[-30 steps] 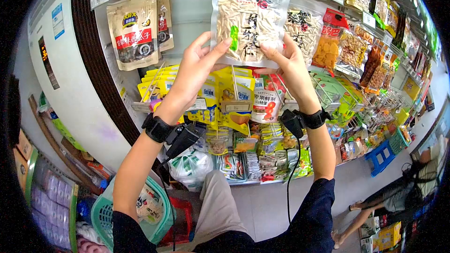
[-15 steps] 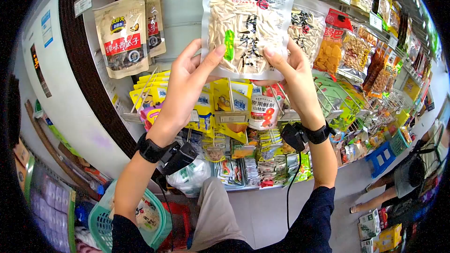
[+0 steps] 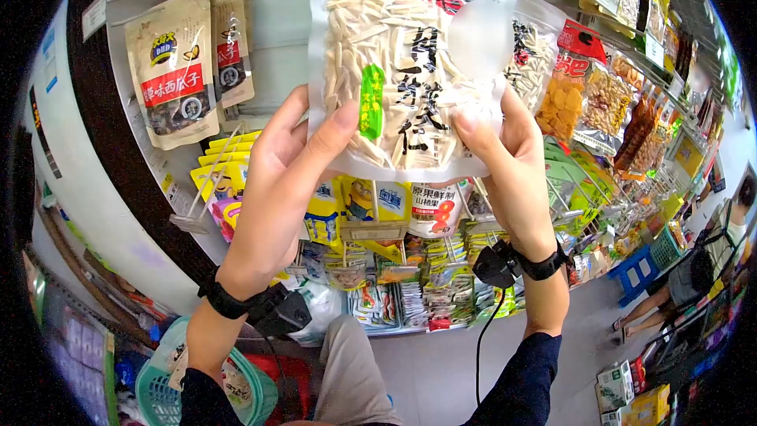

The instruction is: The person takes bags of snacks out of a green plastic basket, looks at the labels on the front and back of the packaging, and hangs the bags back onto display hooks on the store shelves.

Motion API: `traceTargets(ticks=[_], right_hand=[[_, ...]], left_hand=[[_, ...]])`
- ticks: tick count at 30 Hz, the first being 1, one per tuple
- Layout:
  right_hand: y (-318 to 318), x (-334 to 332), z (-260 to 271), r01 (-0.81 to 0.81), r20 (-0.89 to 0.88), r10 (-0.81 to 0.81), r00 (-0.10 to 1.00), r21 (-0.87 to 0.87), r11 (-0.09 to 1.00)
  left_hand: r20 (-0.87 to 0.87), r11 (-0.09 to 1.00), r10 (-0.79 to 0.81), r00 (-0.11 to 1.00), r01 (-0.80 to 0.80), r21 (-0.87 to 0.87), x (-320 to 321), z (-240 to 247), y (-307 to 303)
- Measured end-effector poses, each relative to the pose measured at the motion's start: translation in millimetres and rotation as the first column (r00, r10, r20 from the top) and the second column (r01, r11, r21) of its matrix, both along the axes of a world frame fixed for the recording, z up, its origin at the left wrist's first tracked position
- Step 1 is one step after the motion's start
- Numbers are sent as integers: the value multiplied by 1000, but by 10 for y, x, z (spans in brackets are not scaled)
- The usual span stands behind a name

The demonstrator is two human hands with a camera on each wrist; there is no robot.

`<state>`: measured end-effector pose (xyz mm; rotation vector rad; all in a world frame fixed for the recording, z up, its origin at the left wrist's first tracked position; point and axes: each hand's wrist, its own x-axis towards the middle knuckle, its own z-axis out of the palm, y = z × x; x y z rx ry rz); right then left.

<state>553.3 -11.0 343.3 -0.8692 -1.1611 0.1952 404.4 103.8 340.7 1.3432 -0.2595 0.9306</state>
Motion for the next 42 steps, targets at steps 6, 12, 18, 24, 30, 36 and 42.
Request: traceTargets(ticks=[6,12,18,24,30,36,42], right_hand=[[60,23,-19,-5,30,5,1000,-20,1000],[95,33,-31,12,30,-12,999,-18,1000],[167,34,-37,-47,0,47,999,-61,997],[148,91,-78,-69,-56,57,997,-241,968],[194,72,-157,-184,-131,149,980,-329,926],[315,28,-200,-204,-181,163,970,-244,948],[426,101,-130,-260,-265,196,944,-232,937]], left_hand=[[-8,997,-45,999,45,-59,34,-47,73],[-13,998,-54,998,53,-47,65,-51,130],[-15,999,-24,1000,24,-41,104,-105,196],[-40,998,41,998,-39,53,53,-170,213],[-119,994,46,992,-34,106,34,-267,286],[-212,988,97,972,-68,140,-45,-452,335],[-331,976,169,928,-110,189,-224,-643,595]])
